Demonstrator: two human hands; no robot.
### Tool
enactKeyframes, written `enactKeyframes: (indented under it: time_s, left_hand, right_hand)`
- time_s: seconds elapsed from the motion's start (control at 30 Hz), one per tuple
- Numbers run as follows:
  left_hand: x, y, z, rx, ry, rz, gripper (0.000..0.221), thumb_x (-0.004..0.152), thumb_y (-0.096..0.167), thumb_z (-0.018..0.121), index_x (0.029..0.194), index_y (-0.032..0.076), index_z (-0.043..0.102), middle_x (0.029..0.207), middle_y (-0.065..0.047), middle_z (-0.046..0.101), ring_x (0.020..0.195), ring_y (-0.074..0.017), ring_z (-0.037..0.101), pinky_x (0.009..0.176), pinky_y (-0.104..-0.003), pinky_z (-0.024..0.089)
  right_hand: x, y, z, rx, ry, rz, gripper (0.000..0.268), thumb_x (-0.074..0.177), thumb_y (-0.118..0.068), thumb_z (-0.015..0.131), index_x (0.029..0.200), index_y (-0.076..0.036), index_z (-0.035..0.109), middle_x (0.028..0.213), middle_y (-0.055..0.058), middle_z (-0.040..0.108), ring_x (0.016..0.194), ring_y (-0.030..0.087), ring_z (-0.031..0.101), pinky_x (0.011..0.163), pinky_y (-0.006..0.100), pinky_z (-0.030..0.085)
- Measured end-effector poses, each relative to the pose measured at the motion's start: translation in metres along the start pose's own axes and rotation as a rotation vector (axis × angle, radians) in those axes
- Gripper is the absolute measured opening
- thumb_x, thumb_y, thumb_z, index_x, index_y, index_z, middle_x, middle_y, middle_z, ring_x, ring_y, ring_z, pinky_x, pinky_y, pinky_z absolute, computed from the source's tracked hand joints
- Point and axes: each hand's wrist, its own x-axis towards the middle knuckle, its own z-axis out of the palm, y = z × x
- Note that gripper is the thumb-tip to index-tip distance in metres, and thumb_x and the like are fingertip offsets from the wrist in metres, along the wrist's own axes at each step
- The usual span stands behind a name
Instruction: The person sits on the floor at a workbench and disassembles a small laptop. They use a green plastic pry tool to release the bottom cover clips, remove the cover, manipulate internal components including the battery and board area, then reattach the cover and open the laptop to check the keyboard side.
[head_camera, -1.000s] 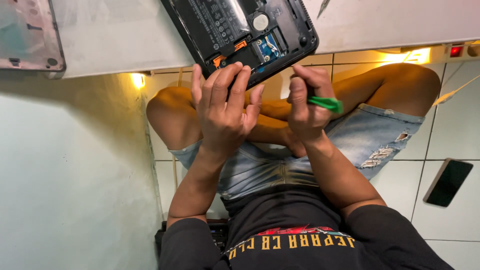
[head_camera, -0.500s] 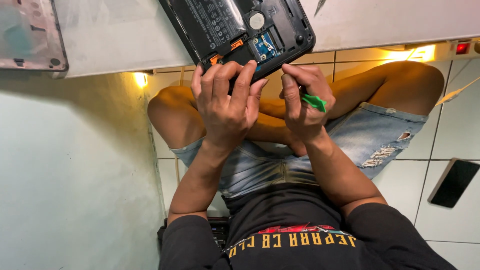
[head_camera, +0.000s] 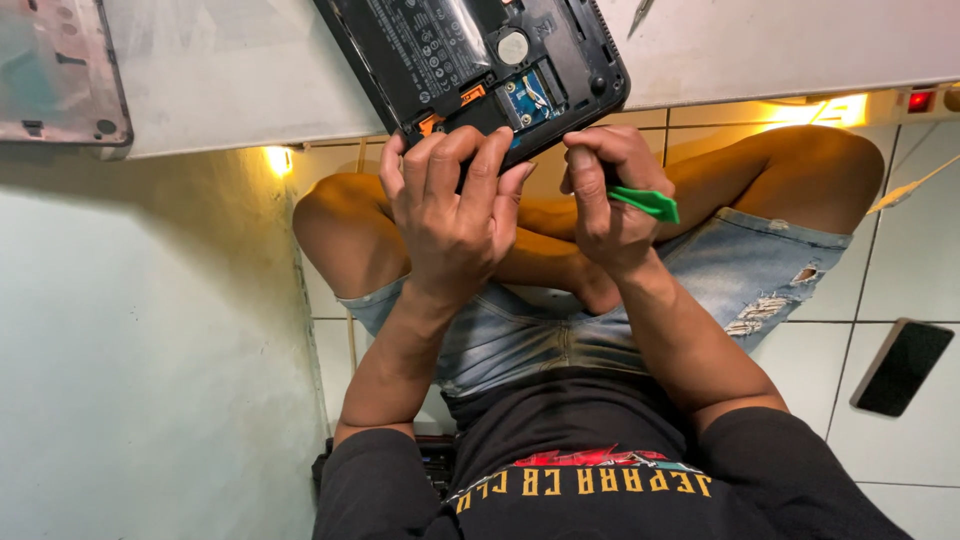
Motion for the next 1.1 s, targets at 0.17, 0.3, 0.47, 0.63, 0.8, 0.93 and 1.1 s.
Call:
enactKeyframes:
  time_s: [0.17,0.3,0.47,0.63,0.8,0.93,1.1]
  left_hand:
    - [-0.010,-0.006,-0.015,-0.055,-0.087,-0.053,0.036,0.099,0.026,0.082,0.126,0.006,0.070,0.122,-0.013,0.060,0.113,-0.0330,0.059,0.108,-0.054,0.046]
    - [-0.018,-0.019,-0.029,-0.182,-0.213,-0.145,0.047,0.106,0.027,0.082,0.140,0.005,0.058,0.155,-0.020,0.040,0.148,-0.0405,0.043,0.130,-0.055,0.042]
    - [-0.029,-0.030,-0.018,-0.286,-0.209,-0.139,0.043,0.108,0.027,0.076,0.140,0.005,0.058,0.157,-0.019,0.044,0.154,-0.0385,0.032,0.133,-0.056,0.029]
    - [-0.033,-0.033,-0.012,-0.357,-0.159,-0.178,0.048,0.105,0.026,0.082,0.141,0.007,0.056,0.157,-0.017,0.046,0.156,-0.0382,0.033,0.135,-0.060,0.030]
    - [-0.031,-0.039,-0.012,-0.391,-0.134,-0.117,0.059,0.102,0.019,0.091,0.143,0.004,0.051,0.154,-0.019,0.049,0.153,-0.0374,0.036,0.134,-0.054,0.036]
    - [-0.031,-0.040,-0.013,-0.376,-0.149,-0.123,0.060,0.101,0.017,0.093,0.142,0.004,0.051,0.153,-0.020,0.051,0.152,-0.0367,0.037,0.133,-0.050,0.036]
    - [-0.032,-0.041,-0.012,-0.384,-0.126,-0.107,0.057,0.101,0.020,0.091,0.140,0.004,0.053,0.152,-0.019,0.051,0.150,-0.0377,0.041,0.131,-0.053,0.038]
  right_hand:
    - [0.004,-0.010,-0.020,-0.303,-0.057,-0.126,0.026,0.100,0.002,0.072,0.125,0.005,0.064,0.113,0.023,0.062,0.065,0.023,0.059,0.056,0.031,0.048]
    - [0.012,0.000,-0.037,-0.698,-0.211,-0.211,0.057,0.107,-0.022,0.080,0.152,-0.001,0.051,0.148,0.024,0.060,0.073,0.018,0.067,0.050,0.026,0.052]
    - [0.028,-0.004,-0.035,-0.668,-0.240,-0.315,0.050,0.102,-0.016,0.079,0.139,0.009,0.059,0.135,0.030,0.066,0.124,0.041,0.071,0.102,0.043,0.063]
    - [0.028,-0.002,-0.035,-0.675,-0.228,-0.296,0.053,0.101,-0.022,0.082,0.141,0.006,0.061,0.138,0.025,0.067,0.119,0.036,0.076,0.072,0.037,0.061]
    - [0.026,0.005,-0.035,-0.710,-0.224,-0.355,0.052,0.096,-0.013,0.079,0.140,0.008,0.060,0.136,0.026,0.067,0.124,0.037,0.072,0.087,0.040,0.066]
    - [0.026,0.000,-0.030,-0.805,-0.199,-0.330,0.057,0.095,-0.018,0.080,0.144,0.004,0.060,0.137,0.020,0.069,0.079,0.027,0.072,0.071,0.037,0.060]
    - [0.032,-0.006,-0.016,-0.369,-0.260,-0.229,0.047,0.090,0.009,0.062,0.120,-0.004,0.029,0.126,0.033,0.051,0.084,0.029,0.057,0.044,0.031,0.026]
